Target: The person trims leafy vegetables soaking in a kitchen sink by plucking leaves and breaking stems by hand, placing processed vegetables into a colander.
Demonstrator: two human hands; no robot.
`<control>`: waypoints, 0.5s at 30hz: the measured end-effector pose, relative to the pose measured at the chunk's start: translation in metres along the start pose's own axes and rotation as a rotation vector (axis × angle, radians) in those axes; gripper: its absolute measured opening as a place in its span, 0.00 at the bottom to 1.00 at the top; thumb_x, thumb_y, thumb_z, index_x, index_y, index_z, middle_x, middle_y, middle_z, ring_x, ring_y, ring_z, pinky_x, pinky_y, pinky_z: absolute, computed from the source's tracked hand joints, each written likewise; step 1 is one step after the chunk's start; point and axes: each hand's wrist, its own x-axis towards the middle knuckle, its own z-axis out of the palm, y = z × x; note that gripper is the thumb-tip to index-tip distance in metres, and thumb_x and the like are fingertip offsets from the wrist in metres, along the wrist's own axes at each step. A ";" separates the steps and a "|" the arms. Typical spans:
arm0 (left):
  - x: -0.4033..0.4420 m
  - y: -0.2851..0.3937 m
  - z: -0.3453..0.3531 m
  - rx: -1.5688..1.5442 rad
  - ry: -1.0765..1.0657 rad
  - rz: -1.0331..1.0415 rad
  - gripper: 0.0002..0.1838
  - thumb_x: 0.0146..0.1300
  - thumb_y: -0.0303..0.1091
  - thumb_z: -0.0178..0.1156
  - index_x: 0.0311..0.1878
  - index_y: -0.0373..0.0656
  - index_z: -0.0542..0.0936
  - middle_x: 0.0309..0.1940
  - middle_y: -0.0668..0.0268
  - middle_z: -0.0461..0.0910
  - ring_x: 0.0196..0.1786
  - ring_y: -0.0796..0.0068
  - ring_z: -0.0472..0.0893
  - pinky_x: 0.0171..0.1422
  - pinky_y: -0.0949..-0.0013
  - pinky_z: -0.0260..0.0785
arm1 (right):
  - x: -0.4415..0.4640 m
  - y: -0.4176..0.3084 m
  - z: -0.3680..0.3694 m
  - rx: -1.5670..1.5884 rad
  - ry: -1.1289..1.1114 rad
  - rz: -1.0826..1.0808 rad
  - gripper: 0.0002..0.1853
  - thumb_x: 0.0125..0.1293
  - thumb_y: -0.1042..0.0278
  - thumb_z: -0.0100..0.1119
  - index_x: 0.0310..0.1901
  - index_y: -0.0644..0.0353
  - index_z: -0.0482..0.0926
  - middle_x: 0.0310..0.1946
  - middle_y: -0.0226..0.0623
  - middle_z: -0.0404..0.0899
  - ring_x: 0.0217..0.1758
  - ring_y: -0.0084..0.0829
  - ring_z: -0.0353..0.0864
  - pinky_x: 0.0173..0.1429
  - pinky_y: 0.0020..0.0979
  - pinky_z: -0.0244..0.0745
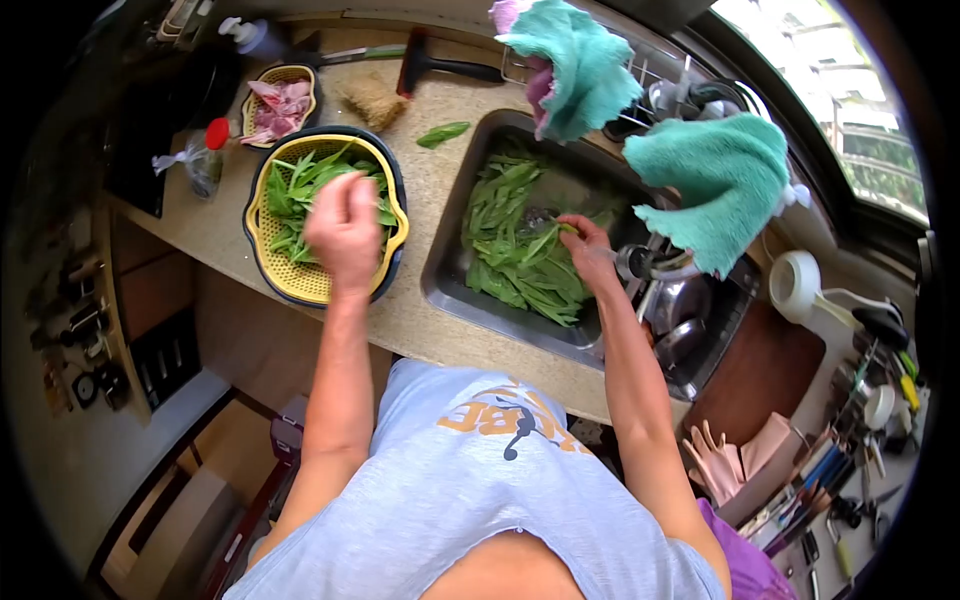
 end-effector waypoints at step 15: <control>-0.125 0.069 0.163 -0.838 -0.916 -0.548 0.18 0.61 0.38 0.66 0.49 0.36 0.83 0.38 0.63 0.86 0.42 0.79 0.82 0.46 0.73 0.73 | -0.036 -0.035 -0.012 0.388 0.257 0.136 0.22 0.70 0.57 0.59 0.57 0.63 0.71 0.44 0.34 0.77 0.43 0.27 0.80 0.42 0.31 0.79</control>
